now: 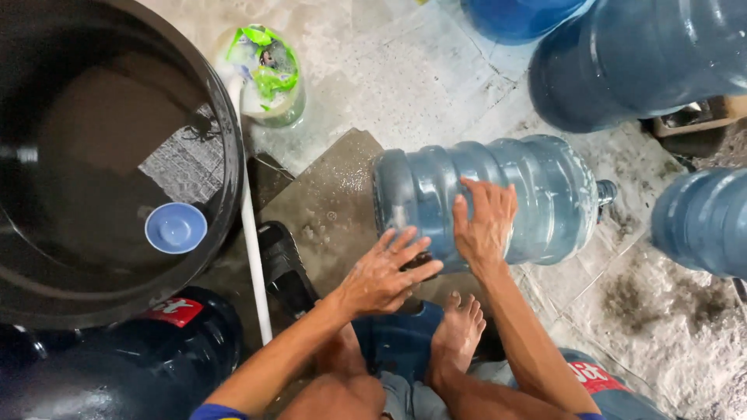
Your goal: The person scrubs a large blue water jug with a brush and soapy water. They rotate the jug to clean different sides and dip the brush into a bucket of soapy water to reload it.
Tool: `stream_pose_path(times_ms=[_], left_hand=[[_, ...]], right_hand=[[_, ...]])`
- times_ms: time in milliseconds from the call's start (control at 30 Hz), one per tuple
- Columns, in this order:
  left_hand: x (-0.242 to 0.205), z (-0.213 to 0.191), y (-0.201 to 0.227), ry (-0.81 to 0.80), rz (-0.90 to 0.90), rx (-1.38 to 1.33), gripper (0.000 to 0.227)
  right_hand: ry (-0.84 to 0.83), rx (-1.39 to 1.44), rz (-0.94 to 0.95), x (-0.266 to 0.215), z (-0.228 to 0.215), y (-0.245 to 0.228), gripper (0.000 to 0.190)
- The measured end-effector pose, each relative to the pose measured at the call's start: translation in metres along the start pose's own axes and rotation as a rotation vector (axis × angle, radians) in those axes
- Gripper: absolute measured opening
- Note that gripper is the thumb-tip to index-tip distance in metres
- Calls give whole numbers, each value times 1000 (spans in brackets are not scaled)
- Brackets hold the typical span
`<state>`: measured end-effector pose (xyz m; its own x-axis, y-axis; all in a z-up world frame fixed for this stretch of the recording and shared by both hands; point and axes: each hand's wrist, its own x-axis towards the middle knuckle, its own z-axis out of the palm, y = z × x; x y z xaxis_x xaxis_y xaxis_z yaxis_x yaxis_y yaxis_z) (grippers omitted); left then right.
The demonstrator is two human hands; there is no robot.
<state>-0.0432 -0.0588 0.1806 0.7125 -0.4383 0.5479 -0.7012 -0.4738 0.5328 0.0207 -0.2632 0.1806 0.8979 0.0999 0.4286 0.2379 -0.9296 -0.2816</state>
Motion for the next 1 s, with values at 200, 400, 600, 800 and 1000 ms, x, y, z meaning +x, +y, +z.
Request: stream_pose_path(times_ms=[200,400,600,800,1000], left_hand=[[31,27,-68,62,196,-38,46],[44,6,-88,-149,-734,-430,47],[76,-12,-73,-452,-422,-221,47],[85,-39,-28,-403,-639,-227,48],[88,-25,-70,-380,-595,-331,49]], right_hand=[[-365,-139,128,4,-5,-15,53],[-184,-86,60,-11,-9,-14,46],[-182,-48,23,-23,-10,-16,46],[-180,-78,69,-19,-10,-16,46],[-202,-57,49,-16,-7,-13,44]])
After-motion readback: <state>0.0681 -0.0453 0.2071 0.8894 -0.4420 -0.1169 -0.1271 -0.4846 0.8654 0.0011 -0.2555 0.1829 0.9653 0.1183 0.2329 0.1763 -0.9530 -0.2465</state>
